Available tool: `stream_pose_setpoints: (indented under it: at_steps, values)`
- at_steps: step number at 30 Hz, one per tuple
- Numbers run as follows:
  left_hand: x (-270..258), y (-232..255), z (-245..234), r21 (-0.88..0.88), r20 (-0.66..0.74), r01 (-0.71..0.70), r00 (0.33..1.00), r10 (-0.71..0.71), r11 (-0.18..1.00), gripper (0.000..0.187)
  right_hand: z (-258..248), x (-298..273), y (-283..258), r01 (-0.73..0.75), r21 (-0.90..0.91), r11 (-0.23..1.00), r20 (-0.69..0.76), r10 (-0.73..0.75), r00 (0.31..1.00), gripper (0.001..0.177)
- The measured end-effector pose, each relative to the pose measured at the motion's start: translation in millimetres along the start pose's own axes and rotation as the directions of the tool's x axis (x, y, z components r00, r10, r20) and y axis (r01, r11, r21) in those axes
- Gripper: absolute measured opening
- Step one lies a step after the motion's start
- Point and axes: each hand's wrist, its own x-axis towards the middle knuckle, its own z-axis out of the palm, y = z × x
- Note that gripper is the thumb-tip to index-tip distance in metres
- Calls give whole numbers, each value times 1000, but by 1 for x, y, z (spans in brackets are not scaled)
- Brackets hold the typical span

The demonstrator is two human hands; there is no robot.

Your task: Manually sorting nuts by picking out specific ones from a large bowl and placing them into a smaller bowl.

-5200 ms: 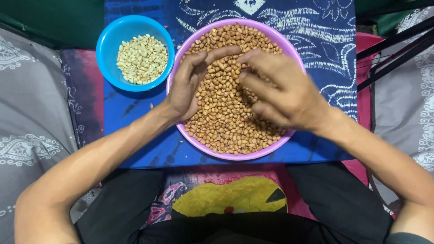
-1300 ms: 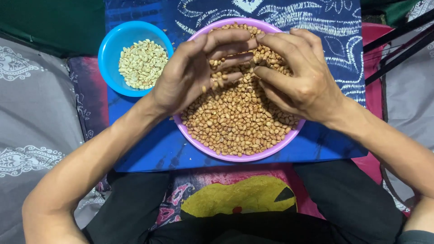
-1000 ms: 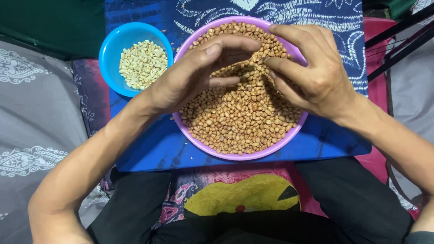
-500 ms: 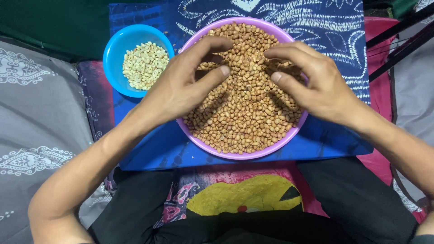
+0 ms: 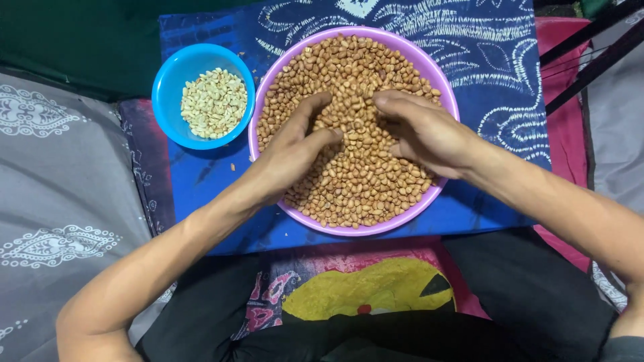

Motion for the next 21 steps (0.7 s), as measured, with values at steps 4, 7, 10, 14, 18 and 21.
stream_pose_setpoints:
  at_steps: [4, 7, 10, 14, 18, 21]
  values:
    - [-2, -8, 2, -78, -54, -45, 998, 41, 996, 71, -11, 13, 13, 119, 264, 957, 215, -179, 960, 21]
    - [0, -21, 2, -189, -104, -85, 992, 66, 978, 68, -9, 25, 22, 58, 227, 972, 75, -76, 994, 73]
    - [4, -40, 0, -259, -119, -132, 987, 104, 957, 70, -5, 26, 21, 146, 228, 963, 118, -176, 977, 85]
    - [7, -51, -4, -402, -120, -140, 988, 100, 905, 72, -3, 36, 22, 149, 395, 907, 105, -206, 973, 57]
    - [5, -48, -5, -556, -99, -139, 990, 101, 820, 76, -22, 59, 36, 120, 479, 869, 264, -274, 925, 60]
    - [2, -47, -8, -600, -90, -142, 990, 110, 787, 75, -12, 51, 22, 138, 465, 875, 275, -291, 916, 60]
